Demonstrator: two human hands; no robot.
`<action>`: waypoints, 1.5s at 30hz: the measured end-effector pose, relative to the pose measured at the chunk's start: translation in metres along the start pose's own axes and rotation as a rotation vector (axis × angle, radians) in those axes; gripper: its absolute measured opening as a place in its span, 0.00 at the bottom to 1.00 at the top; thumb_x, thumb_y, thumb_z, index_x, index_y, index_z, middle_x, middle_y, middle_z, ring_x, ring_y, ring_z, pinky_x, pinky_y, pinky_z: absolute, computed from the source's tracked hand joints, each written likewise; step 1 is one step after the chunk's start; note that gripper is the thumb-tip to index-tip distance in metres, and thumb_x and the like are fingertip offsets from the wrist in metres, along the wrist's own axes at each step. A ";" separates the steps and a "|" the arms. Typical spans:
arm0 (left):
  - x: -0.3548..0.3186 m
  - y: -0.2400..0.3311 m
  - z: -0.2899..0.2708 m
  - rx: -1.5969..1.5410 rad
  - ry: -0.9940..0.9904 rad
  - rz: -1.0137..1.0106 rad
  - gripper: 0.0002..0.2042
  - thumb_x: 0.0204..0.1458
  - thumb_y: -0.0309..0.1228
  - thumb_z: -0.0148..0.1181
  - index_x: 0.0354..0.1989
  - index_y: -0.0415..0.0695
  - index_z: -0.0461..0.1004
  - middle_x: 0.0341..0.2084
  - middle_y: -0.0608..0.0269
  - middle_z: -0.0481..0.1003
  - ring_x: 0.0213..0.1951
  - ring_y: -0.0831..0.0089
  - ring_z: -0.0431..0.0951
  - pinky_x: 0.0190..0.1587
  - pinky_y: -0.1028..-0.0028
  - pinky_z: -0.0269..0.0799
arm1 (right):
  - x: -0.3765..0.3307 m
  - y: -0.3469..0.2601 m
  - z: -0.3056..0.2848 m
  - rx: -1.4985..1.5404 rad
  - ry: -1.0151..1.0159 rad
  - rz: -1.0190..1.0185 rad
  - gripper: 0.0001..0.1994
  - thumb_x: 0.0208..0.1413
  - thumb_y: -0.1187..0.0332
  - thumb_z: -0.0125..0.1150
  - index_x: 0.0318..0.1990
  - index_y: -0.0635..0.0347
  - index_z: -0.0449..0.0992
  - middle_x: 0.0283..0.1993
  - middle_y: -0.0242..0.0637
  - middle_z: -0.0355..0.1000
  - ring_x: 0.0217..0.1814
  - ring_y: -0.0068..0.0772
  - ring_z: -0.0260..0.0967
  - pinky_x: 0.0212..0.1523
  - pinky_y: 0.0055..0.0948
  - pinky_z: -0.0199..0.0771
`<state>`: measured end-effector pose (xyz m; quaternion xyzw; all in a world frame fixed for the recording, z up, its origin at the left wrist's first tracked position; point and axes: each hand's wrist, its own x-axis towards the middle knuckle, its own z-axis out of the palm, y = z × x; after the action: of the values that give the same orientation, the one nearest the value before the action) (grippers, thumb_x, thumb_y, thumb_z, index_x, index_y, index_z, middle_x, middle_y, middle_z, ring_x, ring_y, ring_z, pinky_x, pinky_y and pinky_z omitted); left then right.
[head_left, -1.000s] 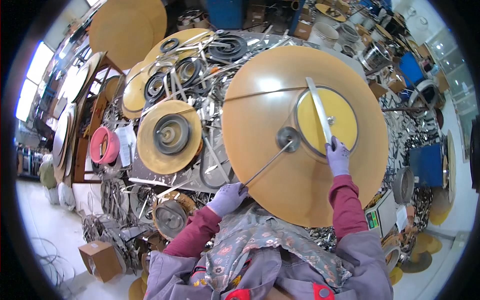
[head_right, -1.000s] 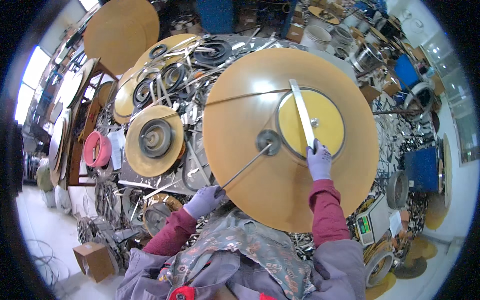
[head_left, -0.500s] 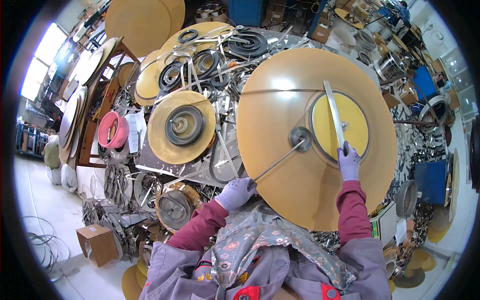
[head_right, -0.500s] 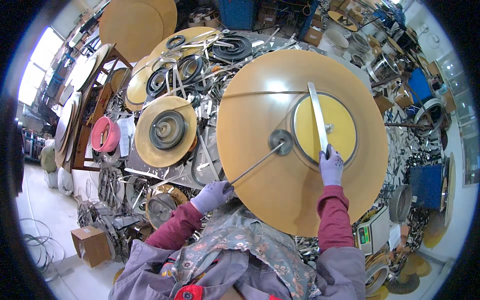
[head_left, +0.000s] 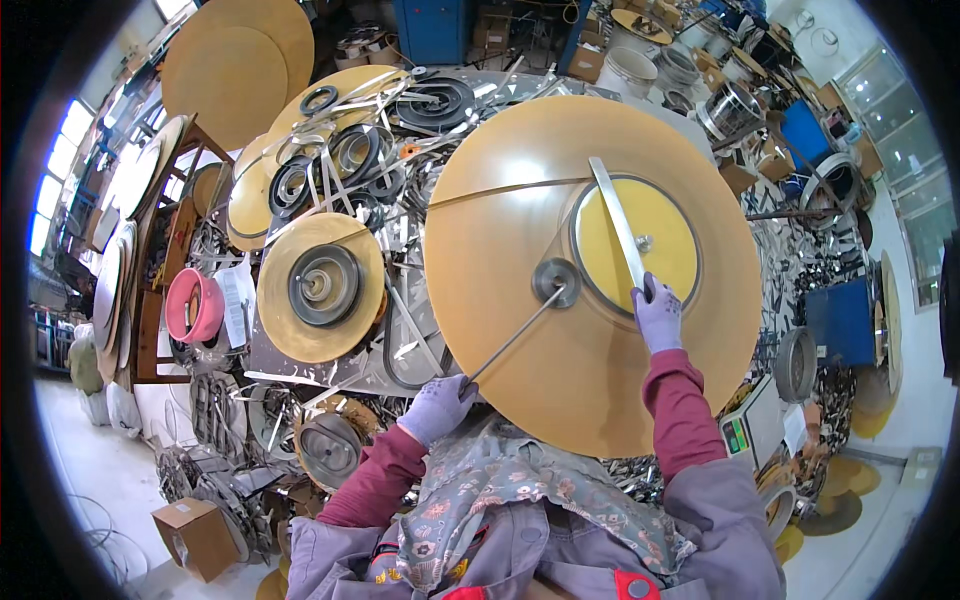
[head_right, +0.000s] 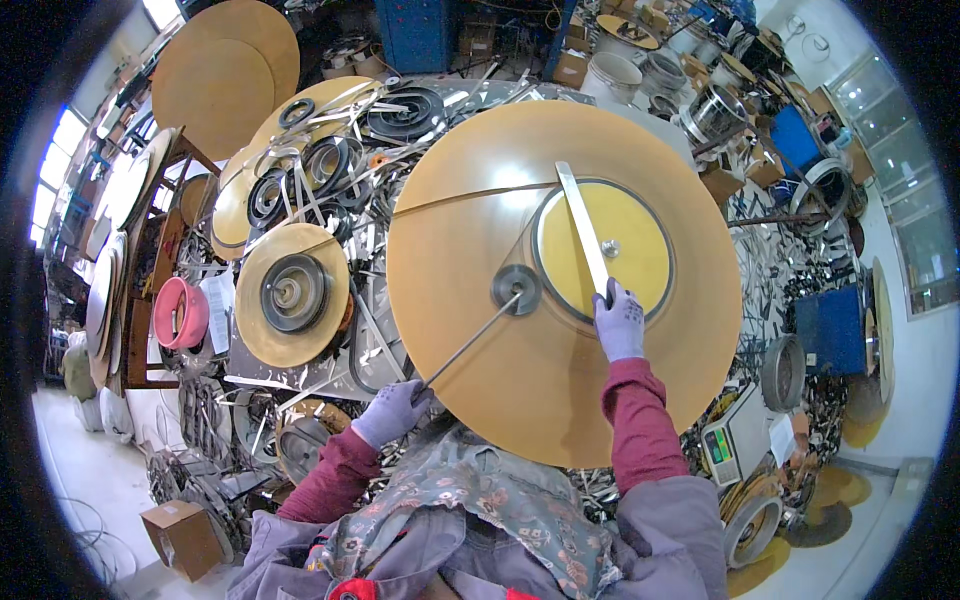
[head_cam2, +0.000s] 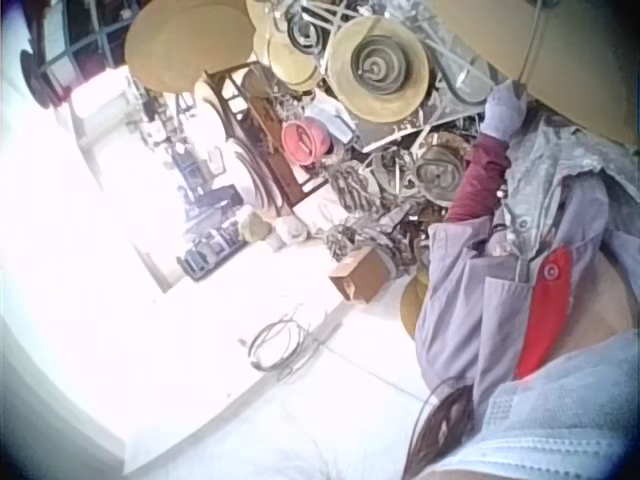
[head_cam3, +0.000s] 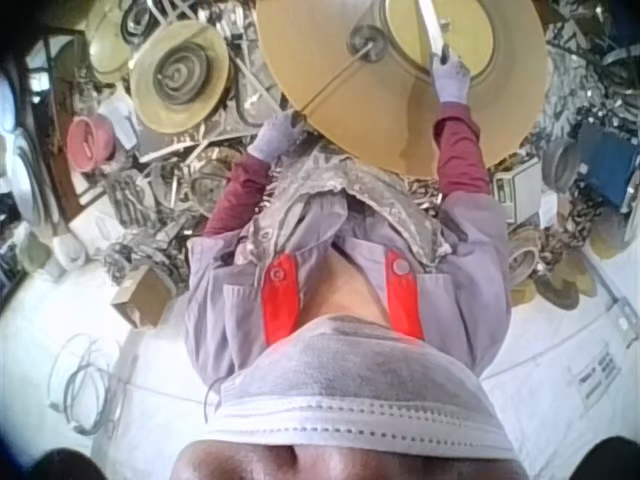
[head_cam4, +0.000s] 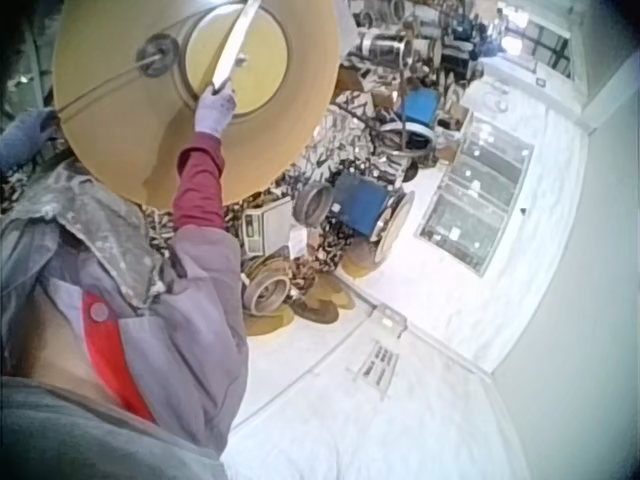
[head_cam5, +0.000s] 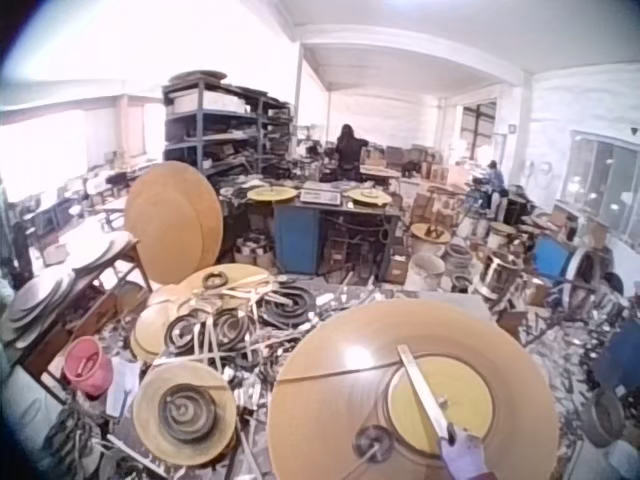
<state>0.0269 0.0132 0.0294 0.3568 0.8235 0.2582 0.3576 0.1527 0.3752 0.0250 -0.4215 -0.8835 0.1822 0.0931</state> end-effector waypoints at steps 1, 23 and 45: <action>0.001 0.001 0.000 0.005 -0.007 -0.005 0.14 0.57 0.37 0.47 0.36 0.37 0.72 0.27 0.42 0.74 0.33 0.45 0.75 0.36 0.54 0.69 | 0.000 0.000 0.000 0.001 -0.001 0.002 0.20 0.51 0.63 0.57 0.50 0.65 0.71 0.39 0.51 0.72 0.44 0.49 0.69 0.47 0.41 0.68; 0.000 -0.003 0.010 -0.031 0.001 0.017 0.14 0.56 0.37 0.50 0.35 0.36 0.72 0.27 0.42 0.74 0.33 0.46 0.75 0.35 0.56 0.68 | 0.001 -0.001 0.001 0.025 0.002 0.013 0.20 0.50 0.63 0.59 0.49 0.66 0.71 0.38 0.50 0.72 0.43 0.47 0.70 0.46 0.40 0.68; 0.000 -0.014 0.022 -0.021 0.056 -0.010 0.14 0.56 0.39 0.50 0.34 0.37 0.71 0.28 0.44 0.74 0.33 0.47 0.75 0.37 0.57 0.69 | 0.006 0.014 0.009 -0.026 -0.005 -0.009 0.21 0.51 0.67 0.58 0.53 0.65 0.71 0.48 0.50 0.72 0.52 0.44 0.70 0.54 0.36 0.66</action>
<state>0.0381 0.0081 0.0062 0.3416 0.8322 0.2747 0.3395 0.1556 0.3859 0.0109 -0.4183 -0.8879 0.1712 0.0862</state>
